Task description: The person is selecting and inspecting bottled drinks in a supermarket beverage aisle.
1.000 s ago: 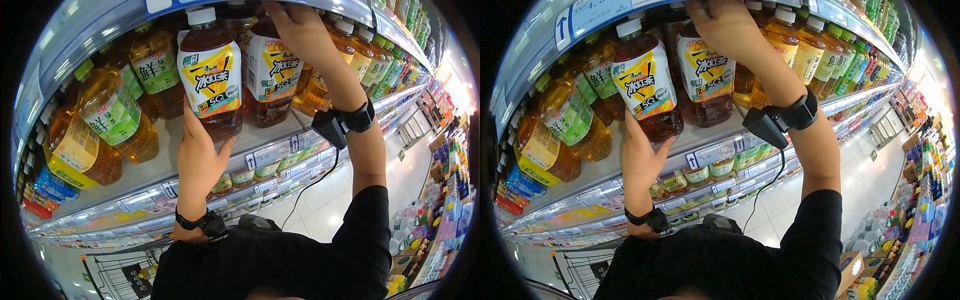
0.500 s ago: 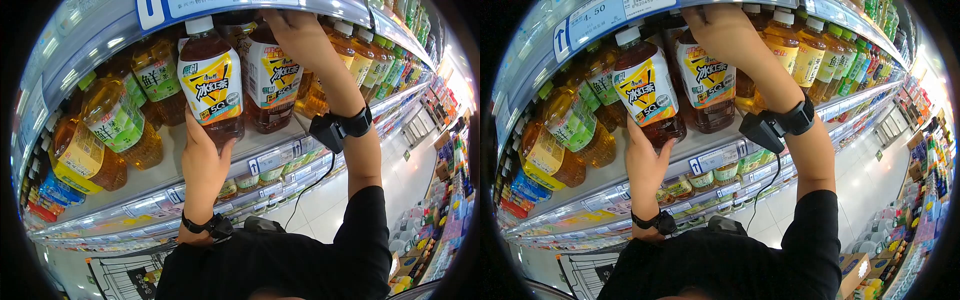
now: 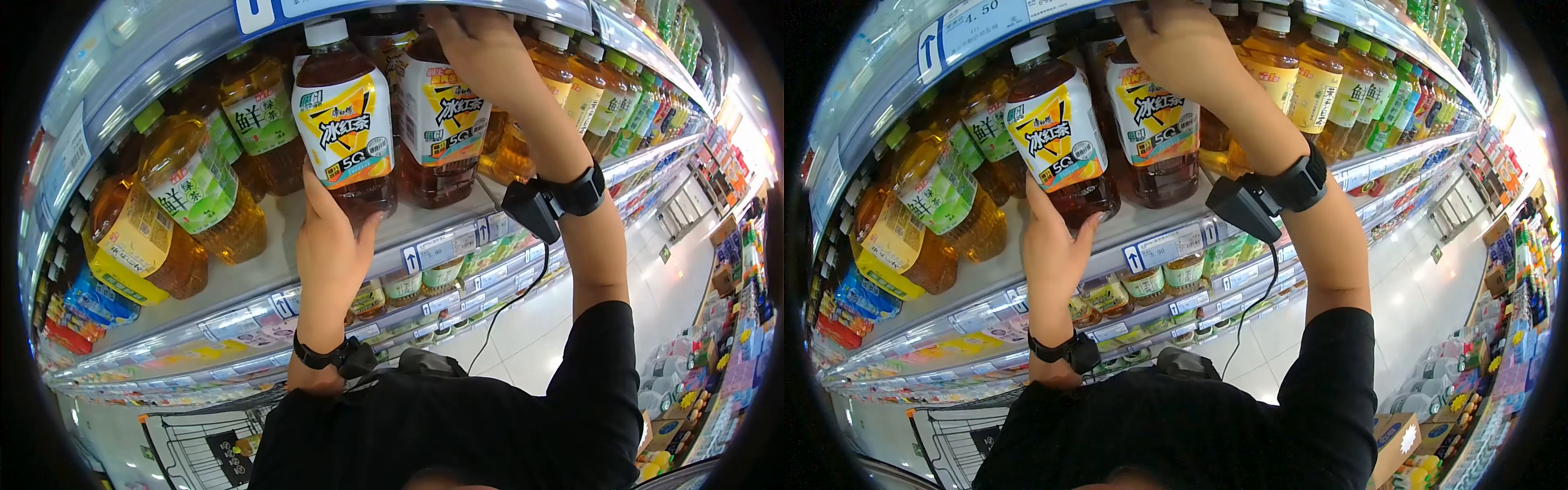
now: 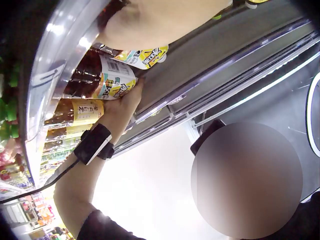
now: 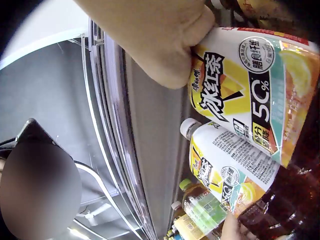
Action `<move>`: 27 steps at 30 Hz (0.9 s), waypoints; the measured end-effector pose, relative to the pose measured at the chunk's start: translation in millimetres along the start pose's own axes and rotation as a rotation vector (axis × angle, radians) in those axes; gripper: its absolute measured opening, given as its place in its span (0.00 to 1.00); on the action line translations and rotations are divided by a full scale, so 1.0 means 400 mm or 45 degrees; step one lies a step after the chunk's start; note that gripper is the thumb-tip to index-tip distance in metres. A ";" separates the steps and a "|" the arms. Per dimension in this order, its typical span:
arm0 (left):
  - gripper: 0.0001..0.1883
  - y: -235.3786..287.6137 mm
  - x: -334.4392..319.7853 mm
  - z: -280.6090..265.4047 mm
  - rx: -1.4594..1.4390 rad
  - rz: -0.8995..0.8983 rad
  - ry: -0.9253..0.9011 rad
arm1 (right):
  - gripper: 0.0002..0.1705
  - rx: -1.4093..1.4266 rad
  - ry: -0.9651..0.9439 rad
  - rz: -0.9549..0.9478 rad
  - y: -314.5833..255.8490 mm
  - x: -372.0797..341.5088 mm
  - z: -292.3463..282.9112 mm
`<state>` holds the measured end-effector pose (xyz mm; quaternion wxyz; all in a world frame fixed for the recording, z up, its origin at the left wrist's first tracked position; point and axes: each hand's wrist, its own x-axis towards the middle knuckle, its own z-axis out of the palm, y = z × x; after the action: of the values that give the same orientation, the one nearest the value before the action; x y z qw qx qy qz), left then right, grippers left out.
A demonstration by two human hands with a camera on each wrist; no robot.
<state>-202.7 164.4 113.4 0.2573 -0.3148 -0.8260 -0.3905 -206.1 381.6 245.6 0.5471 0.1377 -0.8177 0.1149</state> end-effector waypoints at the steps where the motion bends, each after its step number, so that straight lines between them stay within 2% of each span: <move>1: 0.48 0.000 -0.001 0.001 0.007 0.004 0.000 | 0.17 0.039 0.006 0.014 -0.001 -0.001 0.000; 6: 0.48 -0.003 -0.001 0.003 0.010 -0.006 -0.003 | 0.18 0.110 -0.020 0.114 -0.008 0.002 -0.003; 9: 0.48 0.004 -0.001 -0.001 -0.039 -0.009 -0.018 | 0.19 -0.011 -0.022 0.102 0.013 0.000 0.009; 12: 0.48 0.009 -0.002 -0.008 -0.025 -0.040 -0.034 | 0.20 0.056 -0.016 0.142 0.002 -0.001 0.002; 15: 0.49 0.001 -0.005 0.001 0.028 -0.047 -0.009 | 0.21 -0.021 -0.012 0.157 0.014 0.000 0.013; 18: 0.50 -0.001 -0.002 0.002 0.035 -0.066 -0.030 | 0.22 -0.140 -0.136 0.157 0.038 0.005 0.030; 19: 0.50 0.005 0.001 -0.003 -0.018 -0.088 -0.060 | 0.24 -0.148 -0.218 0.320 0.025 0.010 0.022; 20: 0.50 0.012 0.000 -0.008 -0.072 -0.110 -0.089 | 0.27 -0.096 -0.188 0.318 0.012 0.010 0.010; 22: 0.47 0.012 -0.005 -0.013 0.015 -0.061 -0.038 | 0.34 0.008 -0.132 0.299 -0.014 0.004 -0.013; 23: 0.46 0.017 -0.006 -0.019 0.055 -0.041 -0.004 | 0.32 0.102 -0.006 0.283 -0.010 -0.013 -0.006; 26: 0.42 0.052 -0.056 -0.049 0.121 0.332 0.505 | 0.33 0.346 0.014 0.354 -0.053 -0.080 -0.046; 27: 0.34 0.071 -0.094 -0.056 -0.035 0.288 0.561 | 0.33 0.217 0.142 0.237 -0.067 -0.124 -0.052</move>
<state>-152.9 148.4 114.4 0.4689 -0.3158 -0.7042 -0.4295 -160.9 368.6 208.4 0.5648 0.1006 -0.7826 0.2416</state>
